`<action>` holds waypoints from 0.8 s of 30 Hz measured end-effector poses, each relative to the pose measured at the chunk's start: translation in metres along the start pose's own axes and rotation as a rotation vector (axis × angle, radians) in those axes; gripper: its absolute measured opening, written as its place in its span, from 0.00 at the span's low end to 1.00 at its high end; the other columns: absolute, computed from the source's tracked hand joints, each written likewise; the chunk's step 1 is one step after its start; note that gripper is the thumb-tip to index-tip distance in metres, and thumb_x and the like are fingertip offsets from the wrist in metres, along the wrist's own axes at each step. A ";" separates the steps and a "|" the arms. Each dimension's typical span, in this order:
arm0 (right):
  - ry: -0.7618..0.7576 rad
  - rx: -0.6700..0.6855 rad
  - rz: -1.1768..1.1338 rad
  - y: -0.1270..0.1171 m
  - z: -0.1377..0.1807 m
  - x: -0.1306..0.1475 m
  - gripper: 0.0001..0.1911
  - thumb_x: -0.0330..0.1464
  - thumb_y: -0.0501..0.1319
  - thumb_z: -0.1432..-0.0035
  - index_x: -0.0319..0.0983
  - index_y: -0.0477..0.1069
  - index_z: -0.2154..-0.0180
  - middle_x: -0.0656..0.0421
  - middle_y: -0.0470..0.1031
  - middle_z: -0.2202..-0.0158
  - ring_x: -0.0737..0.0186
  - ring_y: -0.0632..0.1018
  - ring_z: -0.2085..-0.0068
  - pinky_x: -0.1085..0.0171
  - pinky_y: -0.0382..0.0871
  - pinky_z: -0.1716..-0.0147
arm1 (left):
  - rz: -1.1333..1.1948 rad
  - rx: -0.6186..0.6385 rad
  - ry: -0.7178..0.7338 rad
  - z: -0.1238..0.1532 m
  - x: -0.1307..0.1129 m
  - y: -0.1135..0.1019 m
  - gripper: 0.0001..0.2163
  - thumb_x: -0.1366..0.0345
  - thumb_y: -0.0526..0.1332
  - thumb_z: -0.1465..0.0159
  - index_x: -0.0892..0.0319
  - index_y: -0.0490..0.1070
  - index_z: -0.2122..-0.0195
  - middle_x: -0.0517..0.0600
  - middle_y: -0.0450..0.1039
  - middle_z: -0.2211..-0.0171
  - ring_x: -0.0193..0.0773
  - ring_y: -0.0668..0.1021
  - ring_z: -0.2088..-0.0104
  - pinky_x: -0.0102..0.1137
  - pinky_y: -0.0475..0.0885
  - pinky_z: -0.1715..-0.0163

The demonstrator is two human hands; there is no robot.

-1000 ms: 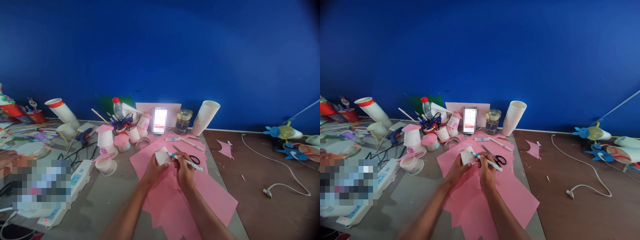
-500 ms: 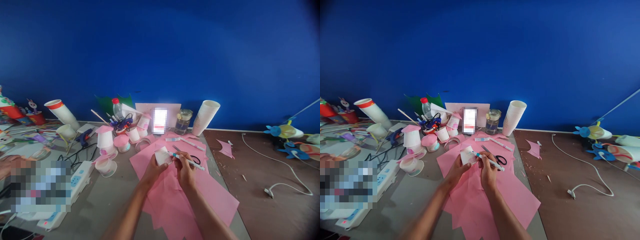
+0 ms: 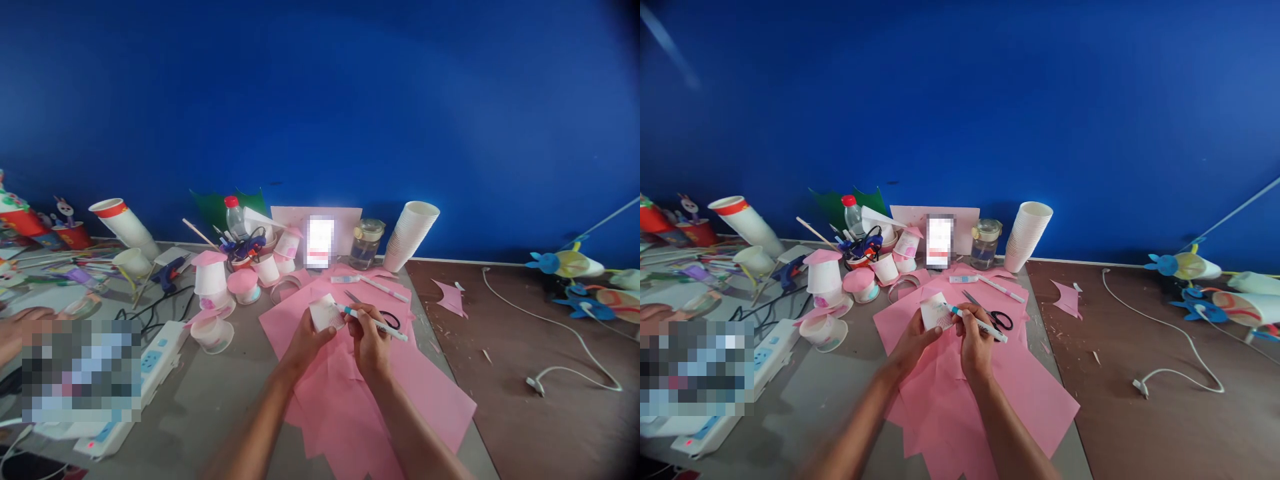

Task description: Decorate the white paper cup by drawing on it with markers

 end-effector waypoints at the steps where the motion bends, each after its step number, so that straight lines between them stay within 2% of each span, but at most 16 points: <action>1: -0.001 -0.001 -0.002 0.000 0.000 0.000 0.08 0.37 0.62 0.49 0.39 0.74 0.72 0.62 0.71 0.79 0.71 0.63 0.79 0.67 0.56 0.79 | -0.002 -0.001 -0.006 0.000 0.000 0.000 0.21 0.58 0.70 0.46 0.59 0.71 0.53 0.54 0.76 0.54 0.48 0.75 0.52 0.37 0.68 0.51; 6: 0.011 -0.011 0.002 0.000 0.000 0.001 0.08 0.37 0.63 0.50 0.39 0.74 0.72 0.62 0.71 0.78 0.70 0.64 0.79 0.67 0.57 0.79 | -0.011 -0.020 -0.002 0.001 0.000 -0.001 0.23 0.58 0.70 0.46 0.60 0.70 0.51 0.55 0.76 0.53 0.48 0.75 0.51 0.38 0.68 0.51; 17: 0.016 -0.014 0.002 0.001 0.000 0.001 0.07 0.37 0.64 0.51 0.40 0.73 0.71 0.63 0.72 0.78 0.70 0.65 0.79 0.67 0.58 0.78 | 0.003 0.010 0.010 0.003 -0.006 0.003 0.20 0.60 0.69 0.44 0.58 0.70 0.51 0.54 0.76 0.52 0.48 0.75 0.50 0.39 0.68 0.49; 24: 0.018 0.004 -0.001 0.001 0.000 0.001 0.07 0.37 0.63 0.51 0.40 0.73 0.72 0.62 0.72 0.79 0.70 0.64 0.79 0.67 0.57 0.78 | 0.030 -0.018 -0.008 0.001 0.004 -0.003 0.22 0.58 0.70 0.44 0.59 0.70 0.51 0.54 0.75 0.52 0.49 0.74 0.49 0.40 0.66 0.47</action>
Point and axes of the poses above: each hand's wrist, its own z-axis away from the middle knuckle, its own y-axis out of the palm, x = y × z, the point moved 4 cm from there along -z, towards the middle knuckle
